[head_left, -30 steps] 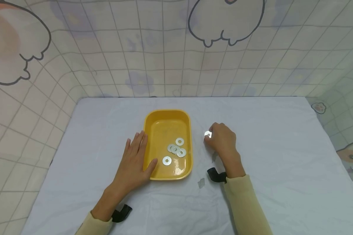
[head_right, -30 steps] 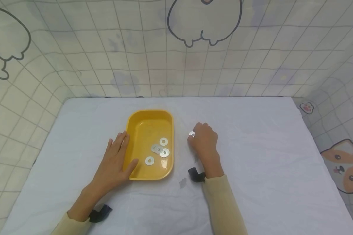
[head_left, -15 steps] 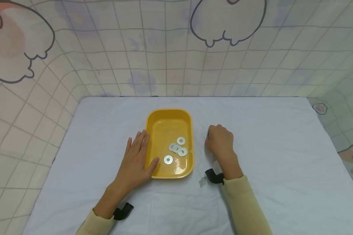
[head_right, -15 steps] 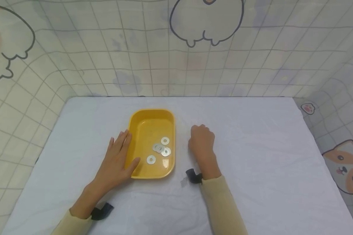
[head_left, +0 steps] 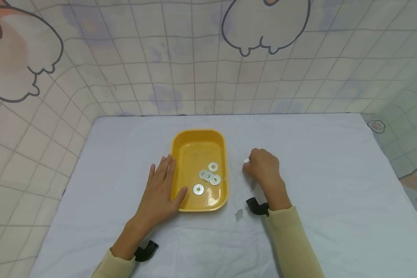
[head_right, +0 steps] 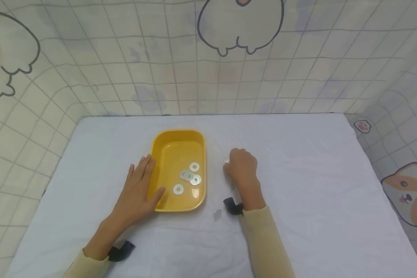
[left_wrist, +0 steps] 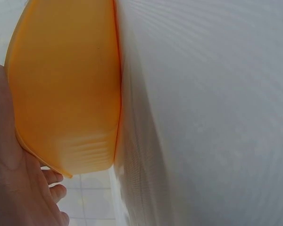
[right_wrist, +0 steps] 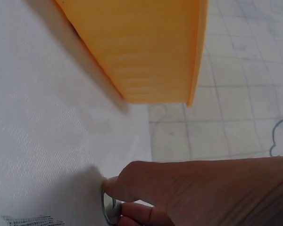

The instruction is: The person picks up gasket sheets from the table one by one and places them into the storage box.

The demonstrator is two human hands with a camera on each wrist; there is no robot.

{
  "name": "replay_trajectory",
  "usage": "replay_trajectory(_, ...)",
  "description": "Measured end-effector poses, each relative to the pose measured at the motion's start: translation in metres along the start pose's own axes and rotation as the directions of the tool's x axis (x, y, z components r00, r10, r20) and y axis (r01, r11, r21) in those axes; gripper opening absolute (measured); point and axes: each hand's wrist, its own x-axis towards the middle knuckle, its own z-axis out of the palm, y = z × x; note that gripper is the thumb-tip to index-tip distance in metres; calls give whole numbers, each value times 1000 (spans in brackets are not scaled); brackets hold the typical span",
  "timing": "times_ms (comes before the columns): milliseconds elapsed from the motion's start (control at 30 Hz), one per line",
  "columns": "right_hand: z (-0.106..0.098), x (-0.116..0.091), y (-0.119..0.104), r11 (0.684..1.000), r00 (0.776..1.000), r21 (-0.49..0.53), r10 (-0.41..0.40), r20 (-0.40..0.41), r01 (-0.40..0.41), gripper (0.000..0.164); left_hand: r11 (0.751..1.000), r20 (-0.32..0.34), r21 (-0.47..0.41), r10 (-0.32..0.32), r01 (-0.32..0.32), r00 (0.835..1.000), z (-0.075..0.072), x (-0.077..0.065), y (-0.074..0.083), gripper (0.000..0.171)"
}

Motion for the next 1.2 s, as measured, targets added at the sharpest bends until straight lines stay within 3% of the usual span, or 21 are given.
replay_trajectory(300, 2, -10, -2, 989, 1000, -145, -5, -27, 1, 27, 1000, 34, -18, -3, 3, 999, 5, 7, 3, 86)
replay_trajectory(467, 5, -11, -7, 970, 991, -226, -114, -72, 95, 14, 1000, 40, 7, -4, 3, 999, 4, 10, 3, 85)
replay_trajectory(600, 7, -9, -8, 950, 977, -252, -207, -58, 186, 12, 1000, 40, 12, -10, 10, 999, 2, 8, -1, 86)
replay_trajectory(767, 4, -8, 2, 944, 965, -218, -260, -27, 248, 12, 1000, 34, 13, -4, 4, 999, 2, 5, -2, 85)
replay_trajectory(933, 2, -6, 11, 959, 965, -119, -262, -23, 257, 16, 1000, 28, 9, -13, 13, 1000, 3, 3, -3, 86)
replay_trajectory(1200, -6, -10, 9, 967, 966, 61, -243, -89, 249, 30, 1000, 24, 13, -15, 14, 1000, 1, -1, -3, 86)
